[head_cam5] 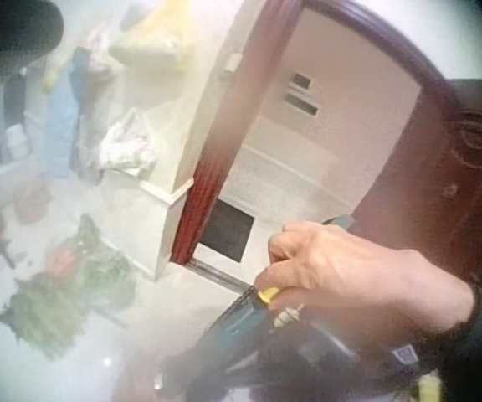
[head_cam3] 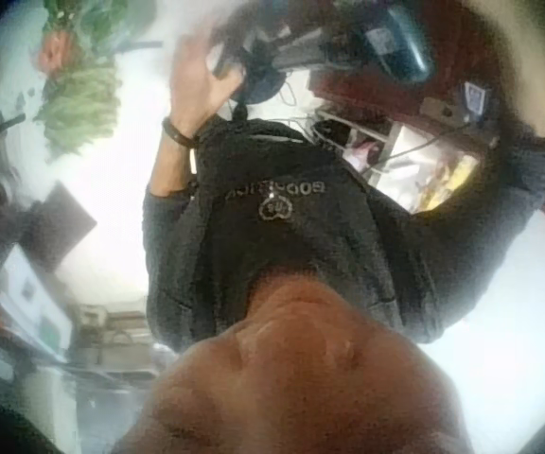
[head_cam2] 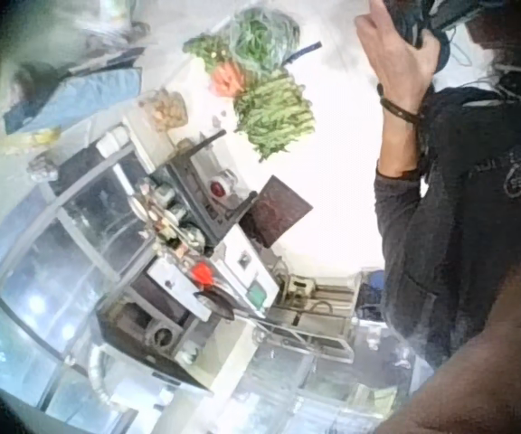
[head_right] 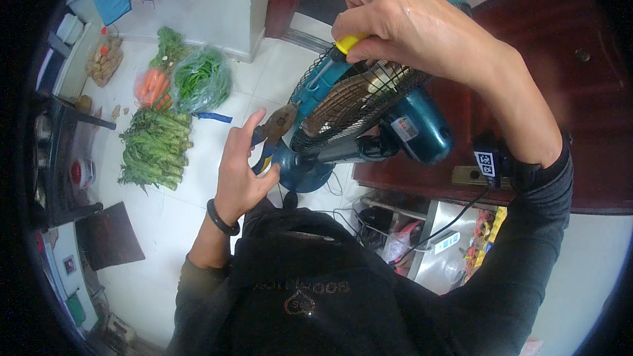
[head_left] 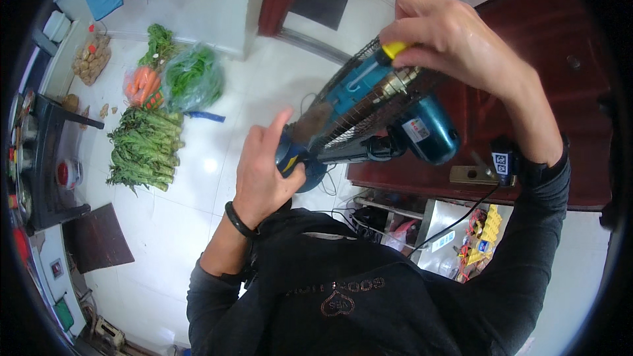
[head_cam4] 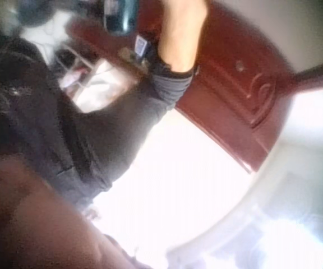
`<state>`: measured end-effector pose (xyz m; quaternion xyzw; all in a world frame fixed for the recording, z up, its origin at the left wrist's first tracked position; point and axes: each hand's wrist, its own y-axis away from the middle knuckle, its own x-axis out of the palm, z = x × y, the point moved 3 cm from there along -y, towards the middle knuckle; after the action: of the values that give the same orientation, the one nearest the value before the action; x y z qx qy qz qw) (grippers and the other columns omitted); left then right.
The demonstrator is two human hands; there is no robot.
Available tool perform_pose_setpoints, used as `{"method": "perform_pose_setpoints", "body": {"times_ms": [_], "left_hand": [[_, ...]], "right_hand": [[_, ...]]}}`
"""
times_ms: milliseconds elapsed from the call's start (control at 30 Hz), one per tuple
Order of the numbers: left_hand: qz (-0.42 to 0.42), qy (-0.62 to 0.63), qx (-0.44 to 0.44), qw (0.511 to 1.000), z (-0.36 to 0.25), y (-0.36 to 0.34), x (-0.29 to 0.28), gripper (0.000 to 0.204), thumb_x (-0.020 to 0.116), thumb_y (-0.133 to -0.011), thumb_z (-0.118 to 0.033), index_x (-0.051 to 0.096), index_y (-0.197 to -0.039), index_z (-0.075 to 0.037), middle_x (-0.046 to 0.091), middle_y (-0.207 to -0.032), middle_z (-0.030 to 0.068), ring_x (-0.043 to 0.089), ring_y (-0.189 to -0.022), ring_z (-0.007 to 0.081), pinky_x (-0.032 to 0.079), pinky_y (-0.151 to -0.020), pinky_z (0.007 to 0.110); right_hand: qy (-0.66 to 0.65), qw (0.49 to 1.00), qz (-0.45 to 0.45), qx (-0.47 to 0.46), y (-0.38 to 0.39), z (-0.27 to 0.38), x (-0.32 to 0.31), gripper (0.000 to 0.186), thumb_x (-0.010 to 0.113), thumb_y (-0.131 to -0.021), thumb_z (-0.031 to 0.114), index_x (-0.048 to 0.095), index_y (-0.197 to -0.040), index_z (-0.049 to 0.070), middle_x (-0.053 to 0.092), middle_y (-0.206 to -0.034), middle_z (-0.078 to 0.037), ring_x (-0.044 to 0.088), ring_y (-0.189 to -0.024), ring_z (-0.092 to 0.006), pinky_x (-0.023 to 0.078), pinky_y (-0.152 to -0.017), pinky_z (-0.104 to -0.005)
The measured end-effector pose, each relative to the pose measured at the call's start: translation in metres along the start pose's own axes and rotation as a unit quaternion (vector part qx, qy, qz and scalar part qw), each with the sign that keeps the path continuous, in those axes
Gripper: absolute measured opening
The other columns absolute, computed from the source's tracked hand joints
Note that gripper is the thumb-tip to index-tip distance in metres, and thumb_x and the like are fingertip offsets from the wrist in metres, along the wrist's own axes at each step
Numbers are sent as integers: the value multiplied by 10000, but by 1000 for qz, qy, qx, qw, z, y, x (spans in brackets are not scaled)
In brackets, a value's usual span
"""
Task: The person uses a screwdriver and pliers to adjust screws on the back of a teal table fan. They repeatedly tighten and loosen screws while holding the fan steady, then remove the pliers and continue with the screwdriver.
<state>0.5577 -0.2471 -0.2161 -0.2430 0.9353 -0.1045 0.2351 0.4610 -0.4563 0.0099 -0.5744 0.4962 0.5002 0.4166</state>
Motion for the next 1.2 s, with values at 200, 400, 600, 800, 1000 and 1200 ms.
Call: {"method": "perform_pose_setpoints", "body": {"times_ms": [200,400,600,800,1000,1200], "left_hand": [[105,179,-54,977,12,-6,-7,810,538,-708,37,450,-1502,-95,504,-987,130,509,-846,252,460,-775,313],[180,253,-86,947,26,-2,-11,809,515,-742,54,417,-1532,-87,528,-1096,112,489,-842,207,453,-786,275],[177,277,-35,944,29,1,-10,709,532,-869,23,364,-1553,-57,536,-1373,160,549,-1225,215,435,-1031,292],[201,316,-145,916,24,10,-15,746,653,-854,-15,364,-1539,-73,509,-1442,139,521,-1321,233,457,-1063,367],[207,199,-73,955,17,-7,-19,764,757,-804,-88,433,-1496,-116,558,-1358,134,591,-1215,264,523,-984,368],[231,145,-56,960,8,-19,-21,864,881,-730,-215,458,-1477,-115,561,-1386,122,585,-1260,263,538,-1000,403]], "right_hand": [[6,999,20,50,1,4,-2,151,828,-780,101,767,-910,51,666,-872,-115,658,-829,-245,565,-701,-346],[-4,997,31,68,-3,7,-3,149,832,-779,91,765,-909,59,659,-866,-116,662,-809,-235,580,-681,-331],[15,996,43,79,-2,8,-3,151,837,-772,85,762,-902,63,655,-861,-118,668,-801,-235,587,-691,-322],[24,994,46,93,0,12,-4,153,838,-767,82,764,-900,66,656,-862,-111,667,-818,-234,587,-708,-326],[37,994,45,88,-1,16,-7,167,835,-760,75,764,-912,70,656,-868,-98,673,-835,-229,589,-728,-336],[40,993,54,100,1,15,-5,179,840,-757,86,769,-921,76,657,-867,-94,674,-823,-223,590,-722,-333]]}}
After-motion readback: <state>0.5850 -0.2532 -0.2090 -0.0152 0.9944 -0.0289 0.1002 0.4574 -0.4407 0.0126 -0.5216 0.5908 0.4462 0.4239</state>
